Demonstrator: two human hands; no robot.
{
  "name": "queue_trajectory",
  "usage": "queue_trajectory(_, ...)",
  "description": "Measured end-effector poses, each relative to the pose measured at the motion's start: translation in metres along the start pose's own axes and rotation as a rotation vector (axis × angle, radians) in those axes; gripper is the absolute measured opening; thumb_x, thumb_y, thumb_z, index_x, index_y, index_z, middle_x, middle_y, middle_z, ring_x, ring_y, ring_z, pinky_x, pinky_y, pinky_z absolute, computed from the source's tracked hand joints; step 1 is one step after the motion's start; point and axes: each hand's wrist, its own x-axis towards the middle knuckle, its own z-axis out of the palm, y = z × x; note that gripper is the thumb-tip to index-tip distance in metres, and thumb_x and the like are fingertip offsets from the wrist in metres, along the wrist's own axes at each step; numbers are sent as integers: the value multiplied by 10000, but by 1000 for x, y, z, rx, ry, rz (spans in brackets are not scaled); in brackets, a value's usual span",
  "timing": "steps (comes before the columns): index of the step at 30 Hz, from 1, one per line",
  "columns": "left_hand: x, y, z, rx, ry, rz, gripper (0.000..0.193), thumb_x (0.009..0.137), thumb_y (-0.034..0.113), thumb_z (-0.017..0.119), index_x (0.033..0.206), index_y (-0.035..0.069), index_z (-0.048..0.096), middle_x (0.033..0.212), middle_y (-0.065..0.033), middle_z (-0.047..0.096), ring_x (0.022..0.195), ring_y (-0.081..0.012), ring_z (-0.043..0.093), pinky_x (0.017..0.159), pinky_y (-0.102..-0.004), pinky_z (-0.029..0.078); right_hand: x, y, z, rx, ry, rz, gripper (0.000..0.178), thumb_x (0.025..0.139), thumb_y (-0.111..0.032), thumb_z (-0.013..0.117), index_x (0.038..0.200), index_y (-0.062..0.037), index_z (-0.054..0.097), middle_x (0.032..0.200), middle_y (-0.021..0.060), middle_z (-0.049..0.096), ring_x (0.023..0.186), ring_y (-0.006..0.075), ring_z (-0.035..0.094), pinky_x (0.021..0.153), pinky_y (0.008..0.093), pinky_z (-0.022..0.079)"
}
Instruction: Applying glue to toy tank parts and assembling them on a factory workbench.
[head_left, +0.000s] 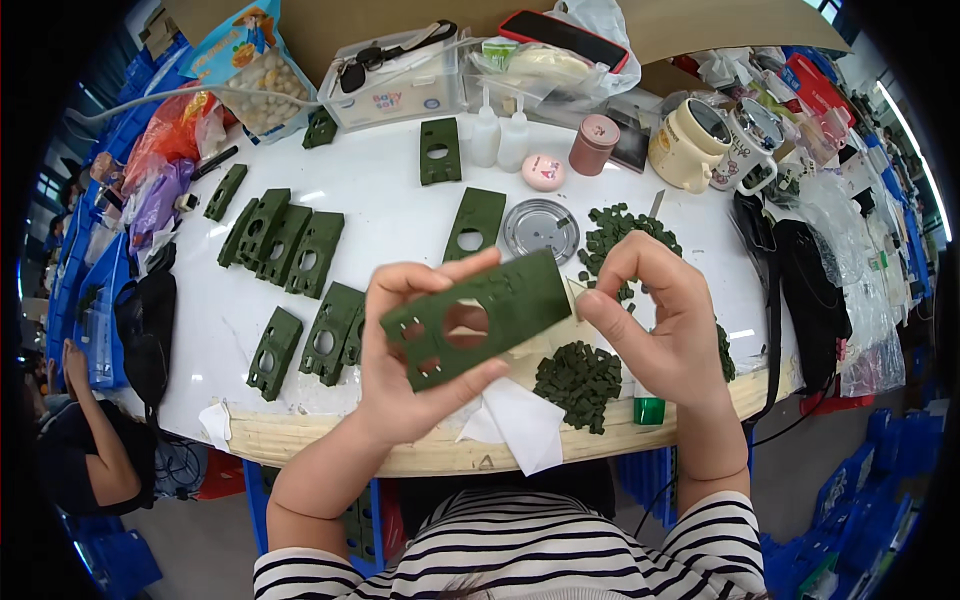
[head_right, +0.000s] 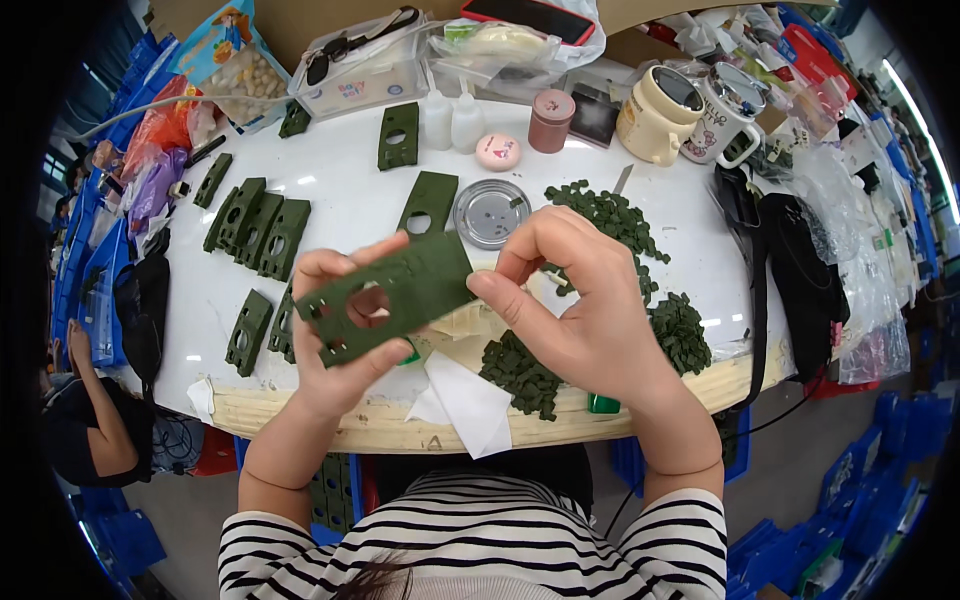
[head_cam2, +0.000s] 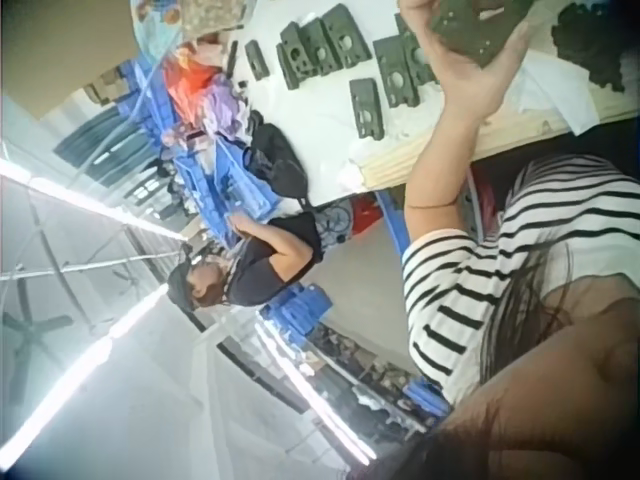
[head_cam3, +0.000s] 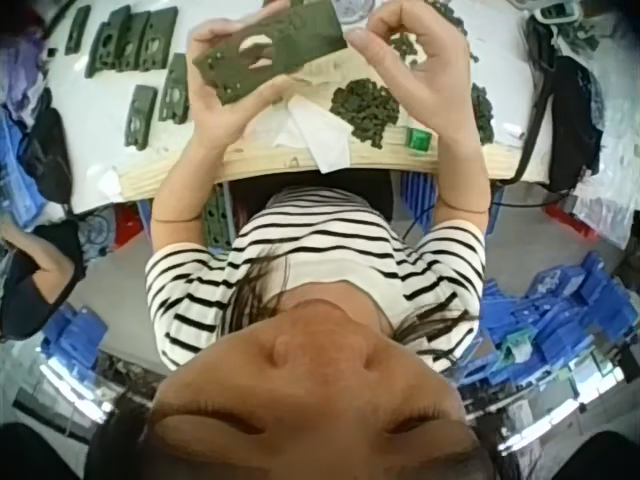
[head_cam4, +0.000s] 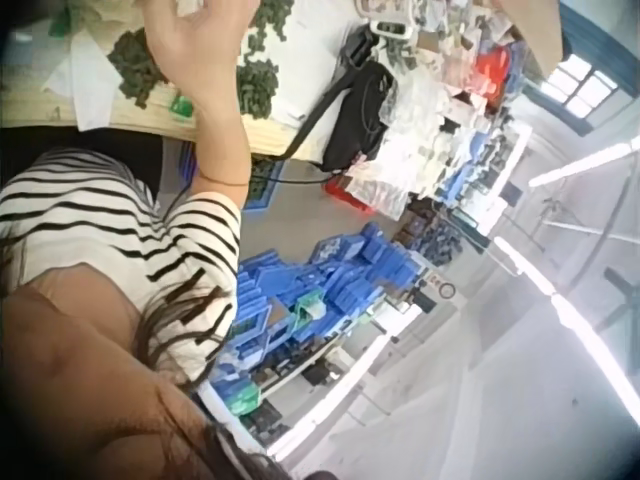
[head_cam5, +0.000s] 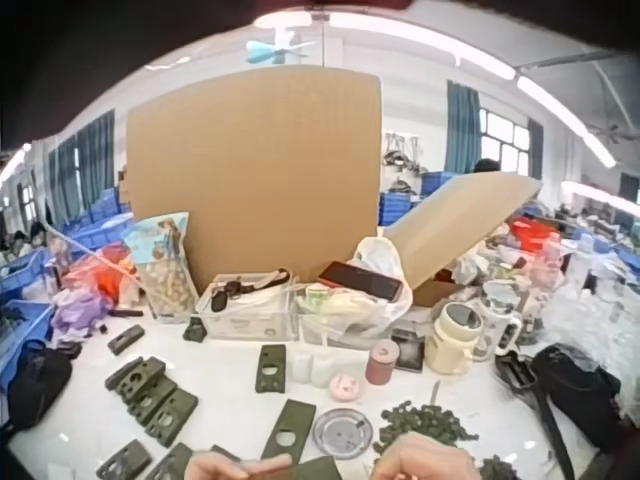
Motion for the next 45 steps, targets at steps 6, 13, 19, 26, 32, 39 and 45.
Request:
queue_trajectory(6, 8, 10, -4, -295, 197, -172, 618, 760, -11, 691, 1238, 88, 312, 1359, -247, 373, 1086, -262, 553, 864, -394, 521, -6, 22, -3, -441, -547, 21, 125, 687, -88, 727, 733, -46, 617, 665, 71, 586, 634, 240, 591, 566, 340, 450)
queue_trajectory(13, 6, 9, -8, -347, 173, -213, 635, 774, -13, 659, 1285, 109, 303, 1365, -221, 374, 1136, -282, 522, 879, -396, 515, -8, 17, 0, -580, -787, 87, 77, 700, -55, 673, 724, -32, 604, 756, 103, 625, 733, 293, 619, 637, 384, 479)
queue_trajectory(19, 6, 9, -6, -379, 105, -263, 628, 791, 1, 647, 1304, 111, 301, 1362, -222, 380, 1164, -286, 503, 880, -393, 523, -14, 22, 4, -607, -800, 8, 27, 731, -31, 599, 726, -7, 588, 765, 124, 611, 744, 299, 617, 645, 385, 485)
queue_trajectory(26, 8, 9, -7, -386, 31, -310, 674, 841, 64, 605, 1405, 96, 237, 1354, -213, 406, 1151, -245, 509, 861, -359, 520, -6, 11, -8, -372, -854, 46, 12, 734, -25, 590, 735, -13, 591, 642, 132, 581, 648, 328, 601, 597, 387, 471)
queue_trajectory(32, 9, 11, -4, -368, 9, -314, 686, 854, 86, 595, 1424, 84, 215, 1345, -201, 422, 1135, -233, 519, 848, -345, 523, -11, 12, -1, -440, -926, 74, 24, 745, -27, 581, 740, -4, 576, 673, 141, 597, 662, 331, 605, 595, 384, 468)
queue_trajectory(39, 10, 11, -6, -366, 19, -308, 675, 867, 102, 574, 1434, 77, 209, 1347, -213, 422, 1119, -222, 534, 813, -310, 518, -9, 10, -6, -200, -858, -27, 45, 775, -32, 600, 796, 8, 598, 750, 130, 628, 692, 311, 618, 593, 377, 470)
queue_trajectory(45, 13, 14, -18, -352, 47, -240, 686, 878, 122, 559, 1447, 65, 181, 1348, -233, 418, 1097, -210, 553, 789, -274, 505, -2, 2, -21, 211, -533, -103, 116, 737, 67, 663, 820, -5, 628, 803, 124, 666, 692, 181, 658, 559, 263, 514)
